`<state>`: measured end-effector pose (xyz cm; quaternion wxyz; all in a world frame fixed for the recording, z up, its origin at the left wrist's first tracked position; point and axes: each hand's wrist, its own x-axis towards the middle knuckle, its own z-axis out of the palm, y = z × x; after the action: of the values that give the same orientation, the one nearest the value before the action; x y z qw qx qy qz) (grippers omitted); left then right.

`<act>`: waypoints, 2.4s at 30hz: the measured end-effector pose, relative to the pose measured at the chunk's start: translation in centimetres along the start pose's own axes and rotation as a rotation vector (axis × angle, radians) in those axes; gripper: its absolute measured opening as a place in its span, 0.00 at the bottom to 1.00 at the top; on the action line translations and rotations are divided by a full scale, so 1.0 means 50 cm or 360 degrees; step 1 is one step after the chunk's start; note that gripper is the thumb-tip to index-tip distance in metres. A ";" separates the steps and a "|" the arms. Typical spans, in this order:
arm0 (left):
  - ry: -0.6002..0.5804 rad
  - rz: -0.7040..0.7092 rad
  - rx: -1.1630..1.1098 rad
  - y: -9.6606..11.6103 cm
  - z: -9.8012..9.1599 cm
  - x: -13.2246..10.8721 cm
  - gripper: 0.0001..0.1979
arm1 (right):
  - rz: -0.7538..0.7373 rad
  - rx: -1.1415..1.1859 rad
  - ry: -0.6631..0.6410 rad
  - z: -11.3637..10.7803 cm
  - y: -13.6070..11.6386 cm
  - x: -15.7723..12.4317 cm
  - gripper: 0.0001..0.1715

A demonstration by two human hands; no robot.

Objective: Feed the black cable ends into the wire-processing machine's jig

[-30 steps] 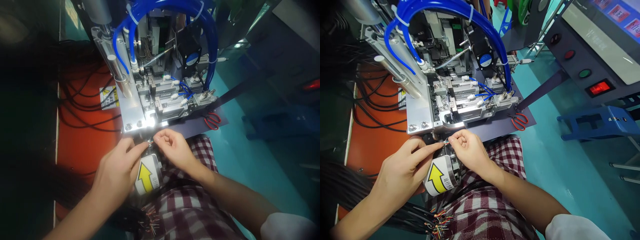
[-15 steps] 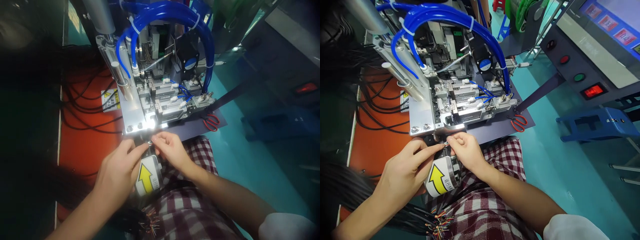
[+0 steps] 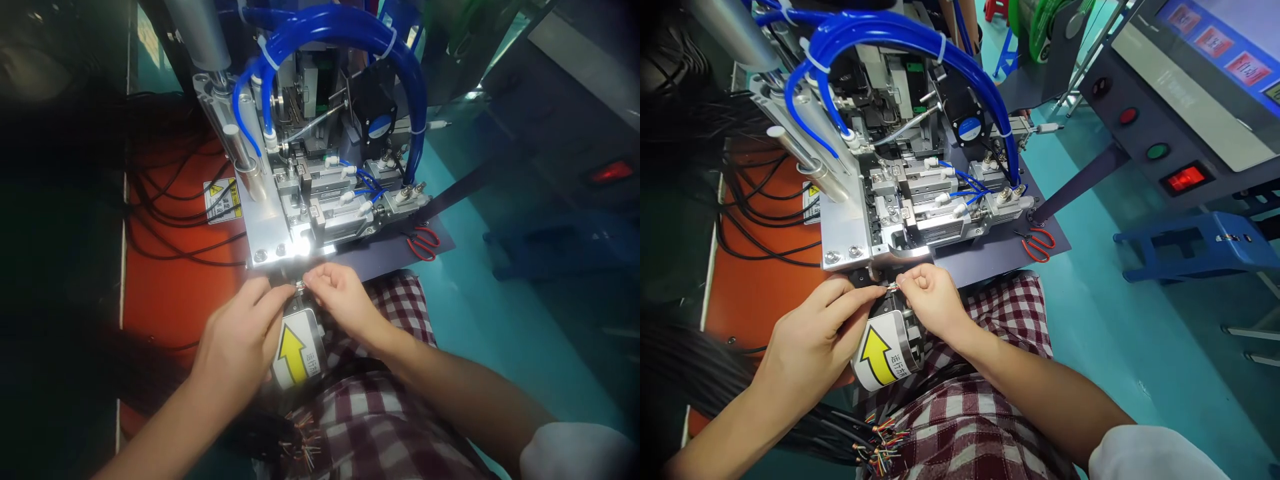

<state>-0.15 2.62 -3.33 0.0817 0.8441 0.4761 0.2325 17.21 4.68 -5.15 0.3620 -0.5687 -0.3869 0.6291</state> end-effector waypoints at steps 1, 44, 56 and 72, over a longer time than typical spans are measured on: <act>-0.0003 0.0002 0.0000 -0.001 0.000 0.000 0.12 | 0.0074 0.0063 -0.0071 -0.003 -0.002 0.004 0.15; -0.0088 0.0132 0.0049 -0.031 -0.014 -0.013 0.12 | -0.0387 0.0001 -0.0152 0.003 0.039 -0.001 0.16; -0.0107 0.0074 0.0201 -0.031 -0.018 -0.014 0.15 | -0.0422 0.0028 -0.0153 0.003 0.032 0.003 0.13; -0.0067 -0.0218 -0.0030 -0.105 -0.098 -0.105 0.08 | -0.0357 0.0085 -0.0222 0.002 0.028 0.001 0.15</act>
<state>-8.76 0.59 -2.56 0.1155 0.8135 0.5287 0.2130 17.10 4.14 -6.42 0.4172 -0.4669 -0.4554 0.6329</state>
